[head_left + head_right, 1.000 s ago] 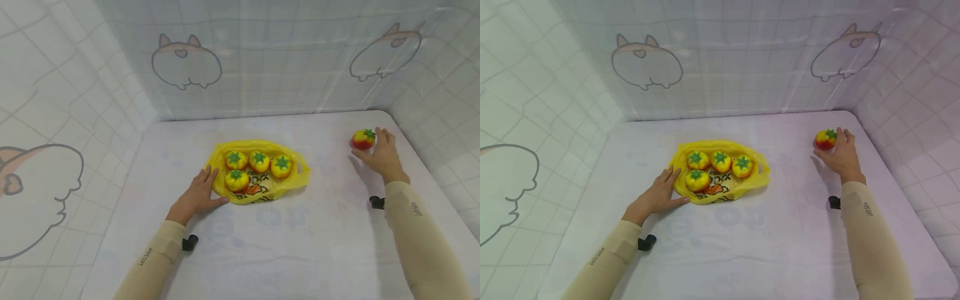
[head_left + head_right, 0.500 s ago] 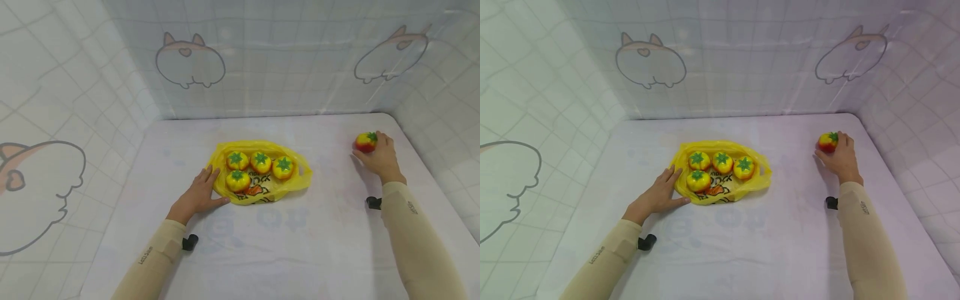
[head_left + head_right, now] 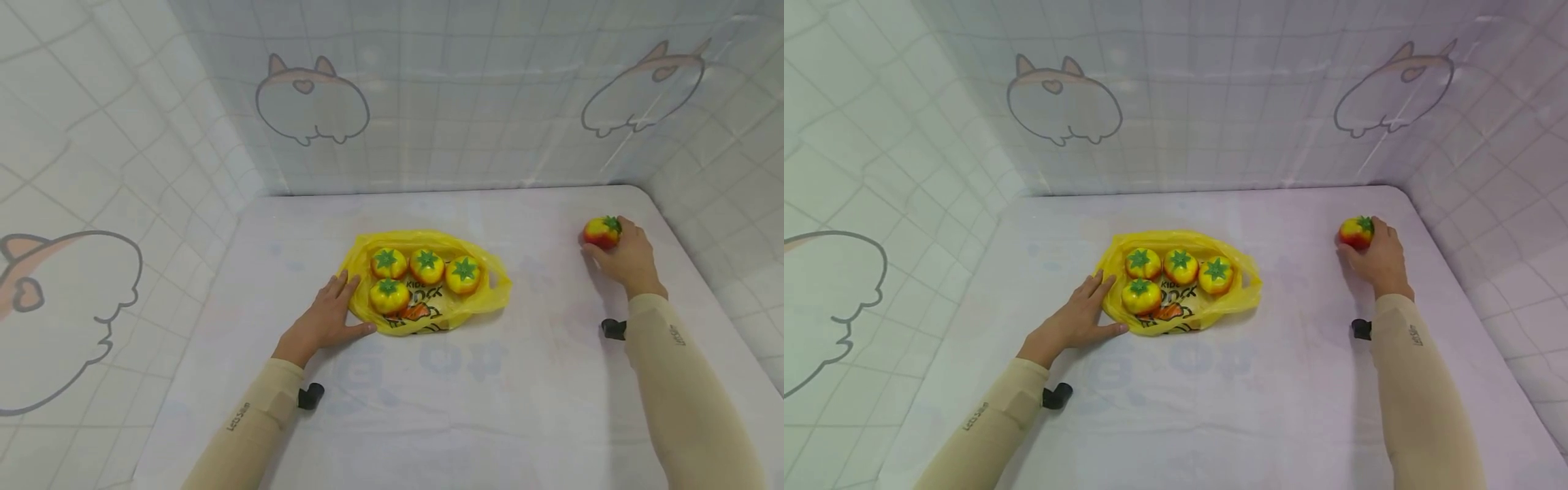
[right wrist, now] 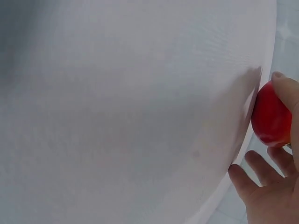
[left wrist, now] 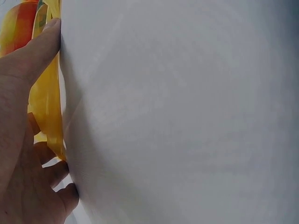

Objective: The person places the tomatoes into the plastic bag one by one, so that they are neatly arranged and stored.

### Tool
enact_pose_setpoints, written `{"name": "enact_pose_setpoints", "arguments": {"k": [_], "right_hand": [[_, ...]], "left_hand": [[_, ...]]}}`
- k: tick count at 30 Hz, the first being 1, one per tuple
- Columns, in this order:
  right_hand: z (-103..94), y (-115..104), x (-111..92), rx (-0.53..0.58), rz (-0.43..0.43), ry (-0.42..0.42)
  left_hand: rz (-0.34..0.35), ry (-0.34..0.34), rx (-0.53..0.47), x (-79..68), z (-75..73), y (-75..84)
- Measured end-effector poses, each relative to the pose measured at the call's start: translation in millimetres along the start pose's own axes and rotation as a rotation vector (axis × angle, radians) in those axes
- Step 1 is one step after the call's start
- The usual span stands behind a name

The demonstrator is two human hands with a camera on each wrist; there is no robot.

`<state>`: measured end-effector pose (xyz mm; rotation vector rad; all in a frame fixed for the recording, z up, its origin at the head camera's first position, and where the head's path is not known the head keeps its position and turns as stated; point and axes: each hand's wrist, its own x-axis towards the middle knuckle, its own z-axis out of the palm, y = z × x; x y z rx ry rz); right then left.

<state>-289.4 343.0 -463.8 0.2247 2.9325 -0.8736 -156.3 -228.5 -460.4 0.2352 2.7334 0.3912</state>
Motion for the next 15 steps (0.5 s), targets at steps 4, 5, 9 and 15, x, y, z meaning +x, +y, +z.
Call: {"name": "enact_pose_setpoints", "arguments": {"k": [4,5,9,15], "right_hand": [[0.7,-4,0,0.023,-0.033,0.013],[1.0,-5,0,0.029,-0.038,0.012],[3.1,-11,-4,0.042,-0.035,-0.002],[4.8,-27,-7,0.031,-0.030,-0.018]], "left_hand": [[0.001,0.009,-0.007,-1.4,-0.3,-0.5],[-0.002,0.008,-0.010,-1.9,-0.2,-0.6],[-0.006,0.001,-0.017,-2.5,0.6,-0.7],[0.003,0.010,-0.006,-0.5,0.8,0.1]]}}
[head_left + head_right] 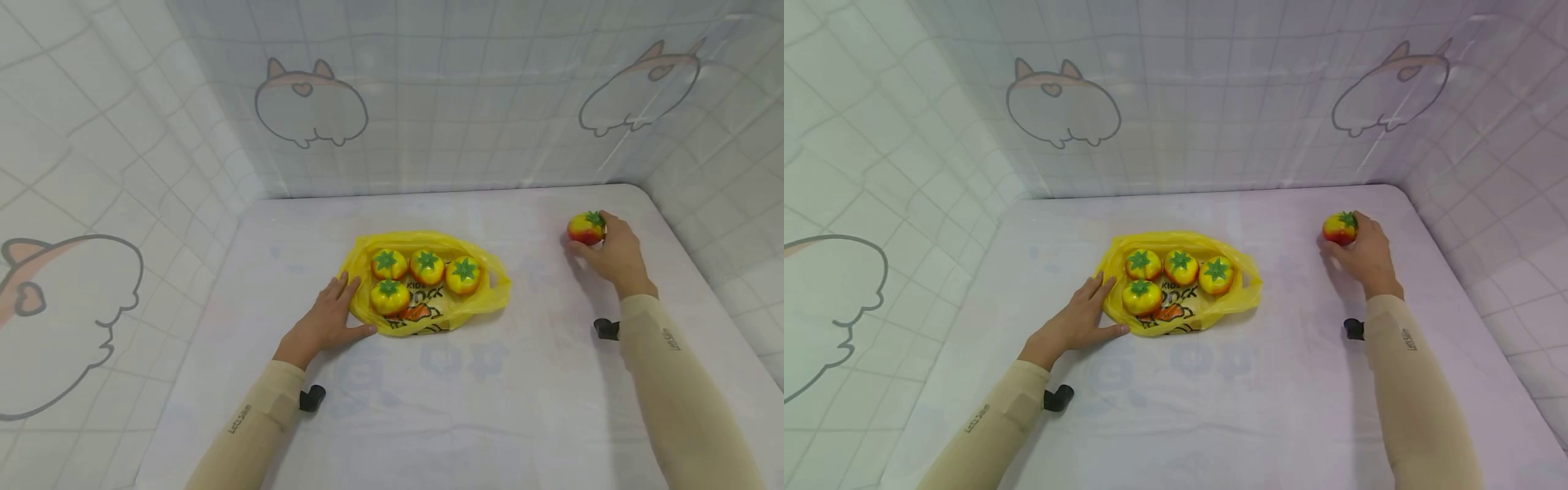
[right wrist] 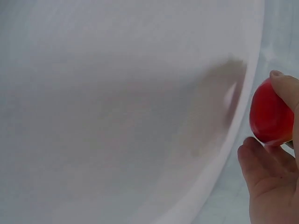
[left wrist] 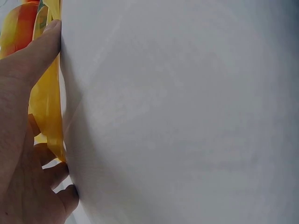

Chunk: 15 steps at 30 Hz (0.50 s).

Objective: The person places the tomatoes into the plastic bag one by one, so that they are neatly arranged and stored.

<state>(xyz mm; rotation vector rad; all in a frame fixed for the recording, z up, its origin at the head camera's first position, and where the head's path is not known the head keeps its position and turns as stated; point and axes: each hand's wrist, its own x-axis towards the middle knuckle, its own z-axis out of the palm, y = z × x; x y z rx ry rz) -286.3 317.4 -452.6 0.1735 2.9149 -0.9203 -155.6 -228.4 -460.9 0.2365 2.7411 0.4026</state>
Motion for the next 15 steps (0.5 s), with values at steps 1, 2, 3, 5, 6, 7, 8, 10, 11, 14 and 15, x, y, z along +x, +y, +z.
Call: {"name": "enact_pose_setpoints", "arguments": {"k": [1,2,3,5,6,7,8,10,11,14,15], "right_hand": [[-0.2,-3,0,-0.003,-0.004,-0.003],[-0.4,-6,0,-0.010,-0.012,-0.004],[-0.6,-8,1,-0.016,-0.020,-0.003],[-0.7,-13,1,-0.025,-0.033,-0.003],[-0.6,-15,1,-0.026,-0.036,0.000],[-0.4,-16,2,-0.029,-0.038,0.002],[0.0,-17,2,-0.033,-0.044,0.005],[0.9,-19,1,-0.033,-0.047,0.007],[1.3,-20,1,-0.031,-0.053,0.010],[2.9,-24,-2,-0.030,-0.083,0.018],[3.5,-25,-3,-0.029,-0.090,0.018]], "left_hand": [[-0.002,0.000,0.002,0.1,0.2,0.1],[-0.003,0.000,0.003,0.2,0.3,0.1],[-0.004,-0.001,0.004,0.3,0.4,0.0],[-0.004,-0.002,0.007,0.4,0.4,0.1],[-0.003,0.000,0.008,0.5,0.3,0.1],[-0.003,0.001,0.008,0.6,0.2,0.1],[-0.002,0.001,0.008,0.6,0.0,0.3],[-0.001,0.001,0.010,0.6,-0.3,0.4],[-0.001,0.001,0.010,0.5,-0.4,0.4],[-0.001,-0.004,0.012,0.5,-0.5,0.3],[-0.001,-0.004,0.013,0.5,-0.5,0.1]]}}
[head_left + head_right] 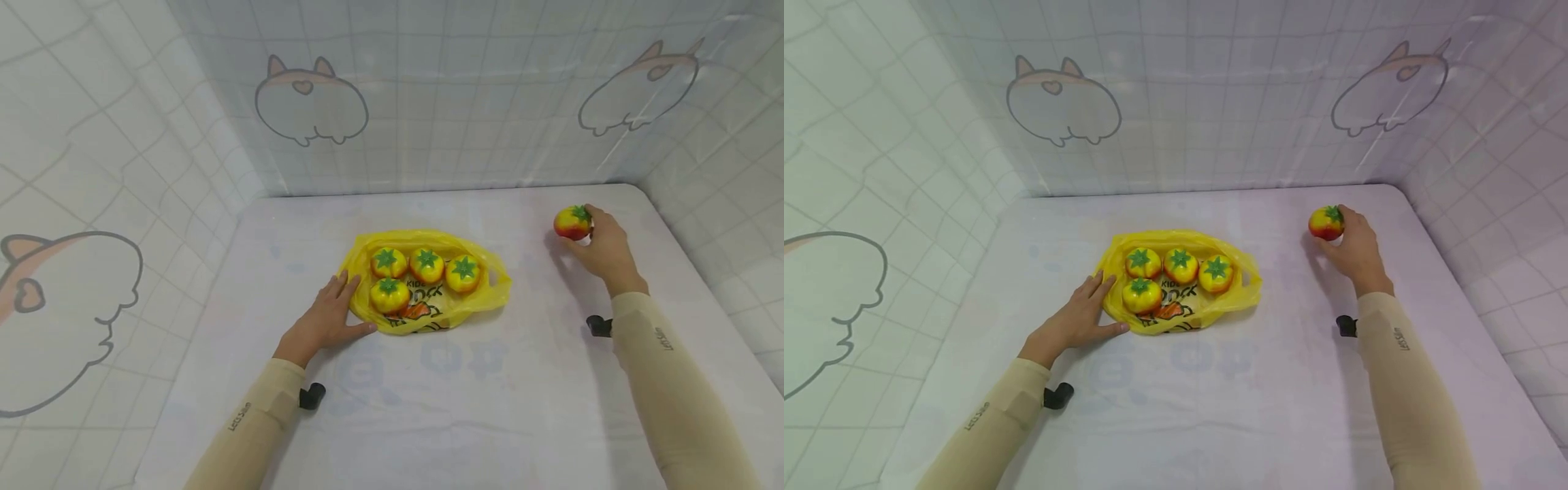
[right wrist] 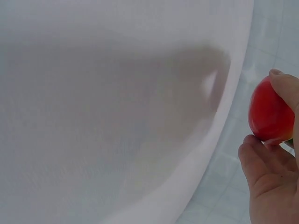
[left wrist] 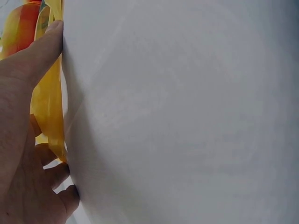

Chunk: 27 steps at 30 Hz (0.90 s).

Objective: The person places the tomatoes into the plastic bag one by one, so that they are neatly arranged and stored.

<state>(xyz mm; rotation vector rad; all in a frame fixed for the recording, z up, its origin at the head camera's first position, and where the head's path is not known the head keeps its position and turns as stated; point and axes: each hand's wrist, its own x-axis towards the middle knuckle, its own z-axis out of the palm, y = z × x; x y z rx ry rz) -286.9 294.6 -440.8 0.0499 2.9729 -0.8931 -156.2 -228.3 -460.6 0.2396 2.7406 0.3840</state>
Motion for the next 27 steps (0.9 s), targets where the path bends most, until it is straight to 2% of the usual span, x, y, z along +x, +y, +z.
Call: {"name": "enact_pose_setpoints", "arguments": {"k": [10,18,27], "right_hand": [[13.8,-26,-6,0.019,-0.032,-0.005],[19.9,-55,-15,0.041,-0.185,0.028],[25.1,-85,-28,0.053,-0.279,0.003]], "left_hand": [[0.007,-0.009,-0.003,-1.3,-3.6,-0.4],[0.010,-0.017,-0.001,-0.9,-4.4,-0.6],[0.004,-0.016,0.002,1.8,-1.7,-1.5]]}}
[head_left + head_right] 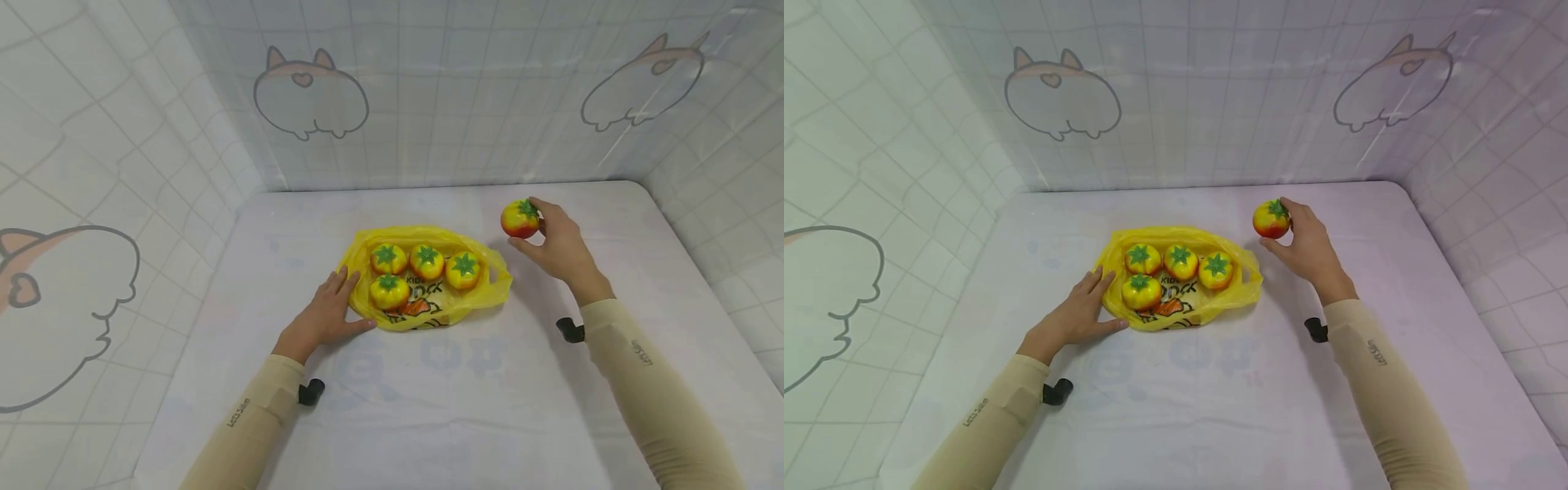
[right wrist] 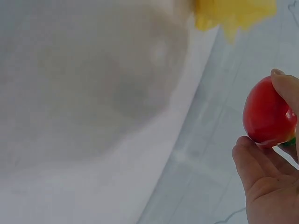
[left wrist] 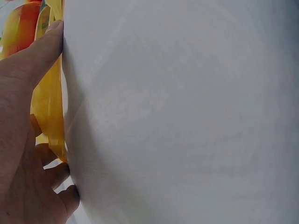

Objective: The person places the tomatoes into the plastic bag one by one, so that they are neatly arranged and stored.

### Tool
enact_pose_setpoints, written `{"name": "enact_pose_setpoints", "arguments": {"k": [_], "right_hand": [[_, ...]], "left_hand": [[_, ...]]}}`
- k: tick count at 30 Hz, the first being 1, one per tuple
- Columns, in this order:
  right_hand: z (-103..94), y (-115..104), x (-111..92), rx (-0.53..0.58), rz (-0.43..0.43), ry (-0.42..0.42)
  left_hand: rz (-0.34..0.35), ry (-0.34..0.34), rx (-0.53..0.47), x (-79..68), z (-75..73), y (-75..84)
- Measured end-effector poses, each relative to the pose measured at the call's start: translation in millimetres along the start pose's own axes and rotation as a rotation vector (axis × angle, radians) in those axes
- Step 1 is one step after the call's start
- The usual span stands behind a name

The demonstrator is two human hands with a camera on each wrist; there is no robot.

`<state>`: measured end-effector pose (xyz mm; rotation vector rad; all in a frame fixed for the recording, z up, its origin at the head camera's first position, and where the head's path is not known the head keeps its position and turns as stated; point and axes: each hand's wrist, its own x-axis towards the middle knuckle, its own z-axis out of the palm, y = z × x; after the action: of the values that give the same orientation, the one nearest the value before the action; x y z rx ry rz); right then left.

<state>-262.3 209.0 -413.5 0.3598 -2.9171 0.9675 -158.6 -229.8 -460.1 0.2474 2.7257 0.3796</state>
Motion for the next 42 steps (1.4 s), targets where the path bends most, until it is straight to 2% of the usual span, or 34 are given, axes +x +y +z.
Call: {"name": "enact_pose_setpoints", "arguments": {"k": [10,23,30,33,38,42], "right_hand": [[15.6,-22,-4,0.037,-0.114,-0.023],[36.3,-46,-13,0.124,-0.317,-0.078],[48.6,-65,-24,0.074,-0.411,-0.161],[55.4,-71,-28,0.047,-0.480,-0.197],[67.5,-72,-32,-0.028,-0.622,-0.207],[75.4,-71,-34,-0.074,-0.692,-0.204]], "left_hand": [[0.005,0.004,-0.004,-0.2,0.0,0.2],[0.014,0.013,0.005,0.8,1.2,0.9],[0.013,0.011,-0.002,-0.5,-0.1,0.5],[0.010,0.008,-0.001,-0.6,0.1,0.1],[0.015,0.010,-0.001,0.2,1.5,-1.0],[0.018,0.011,-0.008,-0.2,0.5,-0.4]]}}
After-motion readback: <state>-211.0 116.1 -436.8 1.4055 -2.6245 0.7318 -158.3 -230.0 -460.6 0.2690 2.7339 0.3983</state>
